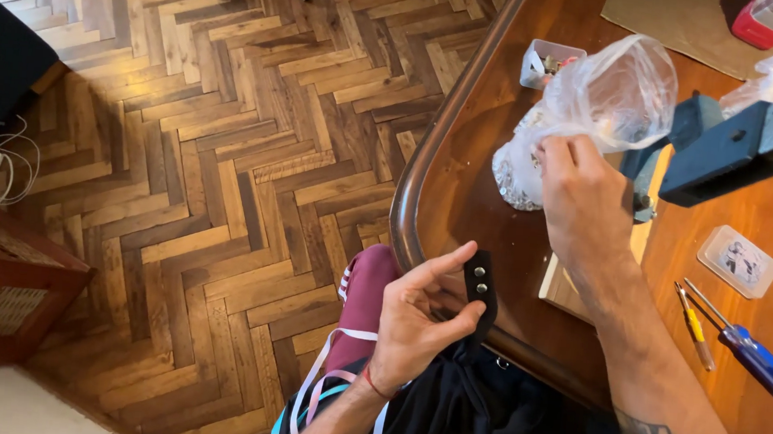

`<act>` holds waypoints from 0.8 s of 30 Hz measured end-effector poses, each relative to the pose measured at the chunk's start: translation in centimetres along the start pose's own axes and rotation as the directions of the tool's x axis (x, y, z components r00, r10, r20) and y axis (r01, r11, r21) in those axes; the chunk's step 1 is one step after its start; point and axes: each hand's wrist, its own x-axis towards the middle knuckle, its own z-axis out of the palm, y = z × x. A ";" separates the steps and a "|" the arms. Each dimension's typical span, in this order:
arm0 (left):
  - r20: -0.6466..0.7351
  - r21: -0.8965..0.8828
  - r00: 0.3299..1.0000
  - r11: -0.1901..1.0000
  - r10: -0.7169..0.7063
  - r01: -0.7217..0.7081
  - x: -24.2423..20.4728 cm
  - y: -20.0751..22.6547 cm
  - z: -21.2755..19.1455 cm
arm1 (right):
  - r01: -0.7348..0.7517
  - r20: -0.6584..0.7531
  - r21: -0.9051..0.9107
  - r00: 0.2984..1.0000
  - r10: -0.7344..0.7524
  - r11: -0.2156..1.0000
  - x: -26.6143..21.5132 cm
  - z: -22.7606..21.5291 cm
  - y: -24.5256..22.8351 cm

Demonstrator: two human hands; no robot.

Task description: Attaching metal studs to a leather strap using a hand press and a small manual tool

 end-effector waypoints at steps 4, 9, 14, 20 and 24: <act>-0.035 0.078 0.997 0.994 -0.069 0.072 -0.5 0.2 0.0 | -0.037 -0.133 0.513 0.984 0.122 0.857 -1.7 -9.5 -2.5; 0.019 0.105 1.000 0.994 0.023 -0.025 -0.8 0.3 1.0 | -0.574 0.455 0.787 0.788 0.415 0.227 -10.4 -9.9 -6.8; 0.099 0.190 0.984 0.968 0.148 -0.165 -1.0 1.2 2.2 | -0.618 0.667 0.743 0.652 0.361 -0.257 -14.1 -9.7 -8.8; 0.119 0.291 0.963 0.918 0.244 -0.268 -1.1 1.8 2.8 | -0.462 0.470 0.878 0.782 0.409 -0.126 -14.1 -11.1 -8.9; 0.123 0.276 0.968 0.930 0.218 -0.244 -1.7 1.7 2.8 | -0.424 0.454 0.891 0.828 0.329 -0.161 -14.6 -11.5 -8.3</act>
